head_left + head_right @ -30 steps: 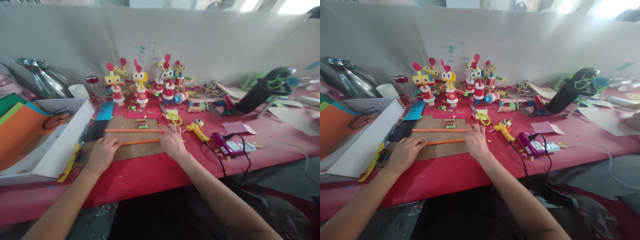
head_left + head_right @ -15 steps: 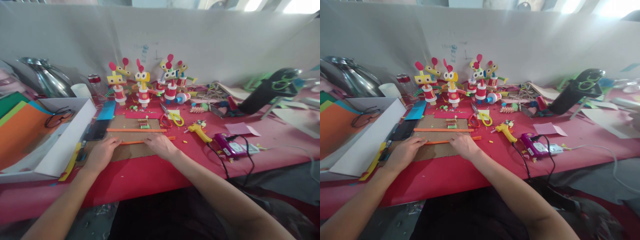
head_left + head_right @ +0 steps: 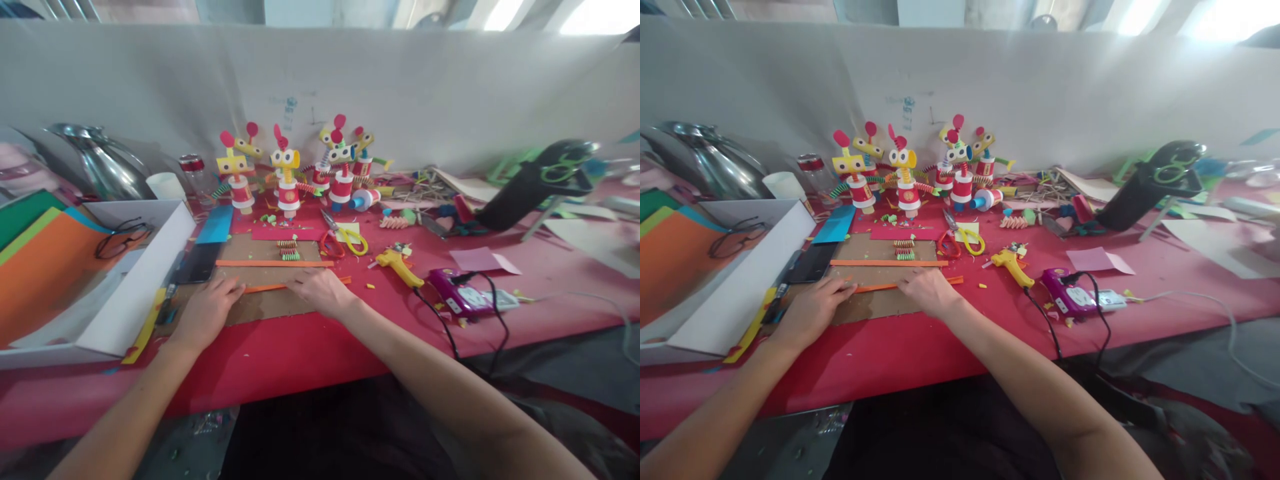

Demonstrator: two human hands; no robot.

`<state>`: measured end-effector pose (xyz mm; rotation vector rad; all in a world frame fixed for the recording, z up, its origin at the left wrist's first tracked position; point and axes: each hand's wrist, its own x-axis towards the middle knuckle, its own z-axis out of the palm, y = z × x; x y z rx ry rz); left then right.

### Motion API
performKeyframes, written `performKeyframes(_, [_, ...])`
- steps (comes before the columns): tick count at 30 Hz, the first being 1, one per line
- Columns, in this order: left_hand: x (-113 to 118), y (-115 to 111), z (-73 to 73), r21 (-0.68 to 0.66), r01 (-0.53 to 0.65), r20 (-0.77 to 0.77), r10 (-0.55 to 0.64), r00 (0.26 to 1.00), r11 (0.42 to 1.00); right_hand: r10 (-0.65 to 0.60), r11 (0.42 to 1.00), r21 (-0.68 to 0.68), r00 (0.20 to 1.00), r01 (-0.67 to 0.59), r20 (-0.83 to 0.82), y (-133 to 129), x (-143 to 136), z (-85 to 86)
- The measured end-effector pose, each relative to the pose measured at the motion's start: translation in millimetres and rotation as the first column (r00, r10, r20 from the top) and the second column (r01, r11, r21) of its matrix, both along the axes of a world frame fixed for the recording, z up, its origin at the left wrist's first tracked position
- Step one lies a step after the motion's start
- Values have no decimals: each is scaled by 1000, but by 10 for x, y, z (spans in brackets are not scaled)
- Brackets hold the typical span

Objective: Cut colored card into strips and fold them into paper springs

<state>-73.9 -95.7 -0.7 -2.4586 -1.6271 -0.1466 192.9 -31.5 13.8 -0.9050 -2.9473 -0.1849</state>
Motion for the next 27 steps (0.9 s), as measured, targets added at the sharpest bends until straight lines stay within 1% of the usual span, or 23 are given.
performKeyframes(3, [-7,-7,-12,14,3,-10,-3,1000,1000,9,1000,17,1000,-9,3,5,3,-30])
performKeyframes(9, [-33,-52,-39,64,2,-26,-1,1000,998,-21,999,32,999,20,31,-43,-7,-40])
performKeyframes(15, [-14,-121,-57,87,-91,-25,94,995,992,-63,998,28,997,62,34,-95,-8,-28])
performKeyframes(17, [11,-139,-37,62,-122,-24,124,992,991,-67,997,29,997,66,39,-104,10,-32])
performKeyframes(21, [67,-182,-7,-18,-230,-30,230,973,973,-73,997,44,996,71,42,-100,83,-61])
performKeyframes(23, [99,-213,-18,-23,-228,-20,228,974,973,-88,995,52,996,86,28,-96,131,-80])
performKeyframes(25, [140,-251,-45,7,-209,2,209,978,978,-104,993,53,994,103,18,-97,180,-96])
performKeyframes(27, [187,-295,-79,42,-215,30,214,976,976,-119,992,47,993,118,8,-101,232,-108])
